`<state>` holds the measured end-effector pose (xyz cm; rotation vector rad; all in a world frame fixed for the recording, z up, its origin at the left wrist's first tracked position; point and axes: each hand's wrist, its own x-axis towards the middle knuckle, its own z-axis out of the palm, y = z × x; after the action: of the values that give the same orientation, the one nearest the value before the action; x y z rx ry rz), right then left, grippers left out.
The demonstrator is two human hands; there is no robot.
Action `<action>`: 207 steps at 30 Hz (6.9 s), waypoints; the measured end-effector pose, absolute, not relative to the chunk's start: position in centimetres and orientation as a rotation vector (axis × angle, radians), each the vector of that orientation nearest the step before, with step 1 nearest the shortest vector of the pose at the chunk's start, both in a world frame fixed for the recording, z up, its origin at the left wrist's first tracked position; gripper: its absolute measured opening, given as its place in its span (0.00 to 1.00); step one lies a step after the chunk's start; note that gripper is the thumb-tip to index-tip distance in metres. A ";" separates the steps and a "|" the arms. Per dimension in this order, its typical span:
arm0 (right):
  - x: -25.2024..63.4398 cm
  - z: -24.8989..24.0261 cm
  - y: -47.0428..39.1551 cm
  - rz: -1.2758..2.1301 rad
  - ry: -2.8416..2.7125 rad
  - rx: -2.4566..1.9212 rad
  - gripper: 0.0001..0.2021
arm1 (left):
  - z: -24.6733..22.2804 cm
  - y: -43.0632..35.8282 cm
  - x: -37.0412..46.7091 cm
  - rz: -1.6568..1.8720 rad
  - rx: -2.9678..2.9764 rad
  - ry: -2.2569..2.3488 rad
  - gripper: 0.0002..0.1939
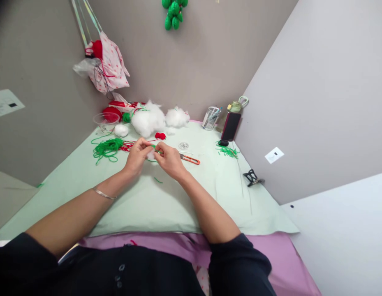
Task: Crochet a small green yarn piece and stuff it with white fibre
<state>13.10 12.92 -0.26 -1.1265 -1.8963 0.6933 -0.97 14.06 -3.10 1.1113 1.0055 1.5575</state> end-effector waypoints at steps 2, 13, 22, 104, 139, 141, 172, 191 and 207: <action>13.1 -0.5 13.4 0.685 -1.852 -1.165 0.06 | -3.0 13.7 -0.8 1.522 1.080 0.972 0.09; 14.6 0.2 14.2 0.806 -1.755 -1.170 0.07 | -3.0 14.2 -1.1 1.424 1.198 0.817 0.23; 12.7 -0.1 12.6 0.853 -1.815 -1.134 0.05 | -3.7 14.7 -1.3 1.553 1.198 0.919 0.18; 15.6 0.9 14.3 0.862 -1.947 -1.061 0.13 | -2.0 13.2 -1.0 1.317 1.077 0.782 0.12; 15.3 0.1 14.4 0.792 -1.960 -1.150 0.15 | -2.0 13.4 -1.1 1.200 0.963 0.721 0.16; 15.2 0.1 14.4 0.811 -1.908 -1.179 0.15 | -1.9 13.3 -1.0 1.199 0.976 0.708 0.17; 14.6 -0.8 14.8 0.961 -1.745 -1.226 0.19 | -3.2 13.9 -1.2 1.344 1.293 0.830 0.18; 12.7 0.1 12.5 0.682 -1.946 -1.260 0.07 | -3.1 14.4 -1.4 1.397 1.096 0.945 0.15; 14.9 -0.2 14.6 0.824 -1.782 -1.241 0.12 | -2.2 13.8 -1.4 1.264 1.067 0.763 0.16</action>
<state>14.86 14.59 -0.19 -1.2410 -1.7817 0.8245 -1.42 13.81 -2.19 1.0668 0.7631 1.2642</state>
